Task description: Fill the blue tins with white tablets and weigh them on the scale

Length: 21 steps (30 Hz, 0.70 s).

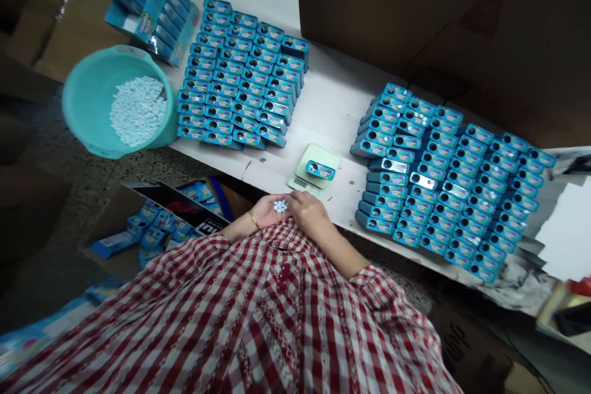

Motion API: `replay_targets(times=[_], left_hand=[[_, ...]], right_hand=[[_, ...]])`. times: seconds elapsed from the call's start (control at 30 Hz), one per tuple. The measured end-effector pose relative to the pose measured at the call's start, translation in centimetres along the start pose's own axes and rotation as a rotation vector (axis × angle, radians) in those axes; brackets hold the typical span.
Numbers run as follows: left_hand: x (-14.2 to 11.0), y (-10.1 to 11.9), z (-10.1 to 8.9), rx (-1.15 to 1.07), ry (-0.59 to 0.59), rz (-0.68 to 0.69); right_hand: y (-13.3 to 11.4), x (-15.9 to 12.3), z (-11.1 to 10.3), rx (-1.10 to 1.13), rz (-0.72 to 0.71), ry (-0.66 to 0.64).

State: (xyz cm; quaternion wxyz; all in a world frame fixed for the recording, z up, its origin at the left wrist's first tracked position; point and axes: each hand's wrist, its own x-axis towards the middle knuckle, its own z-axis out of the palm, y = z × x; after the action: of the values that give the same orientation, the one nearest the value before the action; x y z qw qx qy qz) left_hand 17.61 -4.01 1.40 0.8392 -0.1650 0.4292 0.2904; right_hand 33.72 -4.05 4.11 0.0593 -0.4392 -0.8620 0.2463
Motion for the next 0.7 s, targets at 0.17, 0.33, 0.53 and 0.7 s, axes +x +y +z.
replay_targets(times=[0.17,0.33,0.53,0.7], left_hand=[[0.2,-0.4,-0.4,0.031,-0.021,-0.086],[0.4,-0.7,-1.1,0.052,-0.068,-0.106],[0.4,-0.8,-1.0,0.078,-0.092,-0.077],[0.0,-0.3,-0.2,0.058,-0.121,-0.014]], right_hand=[[-2.1,-0.7,0.7,0.007,-0.07,-0.127],[-1.2,-1.6,1.2,0.054,-0.081,-0.092],[-0.6,-2.3,1.8,0.148,-0.04,0.067],[1.5,-0.7,-0.3,0.289,0.118,0.413]])
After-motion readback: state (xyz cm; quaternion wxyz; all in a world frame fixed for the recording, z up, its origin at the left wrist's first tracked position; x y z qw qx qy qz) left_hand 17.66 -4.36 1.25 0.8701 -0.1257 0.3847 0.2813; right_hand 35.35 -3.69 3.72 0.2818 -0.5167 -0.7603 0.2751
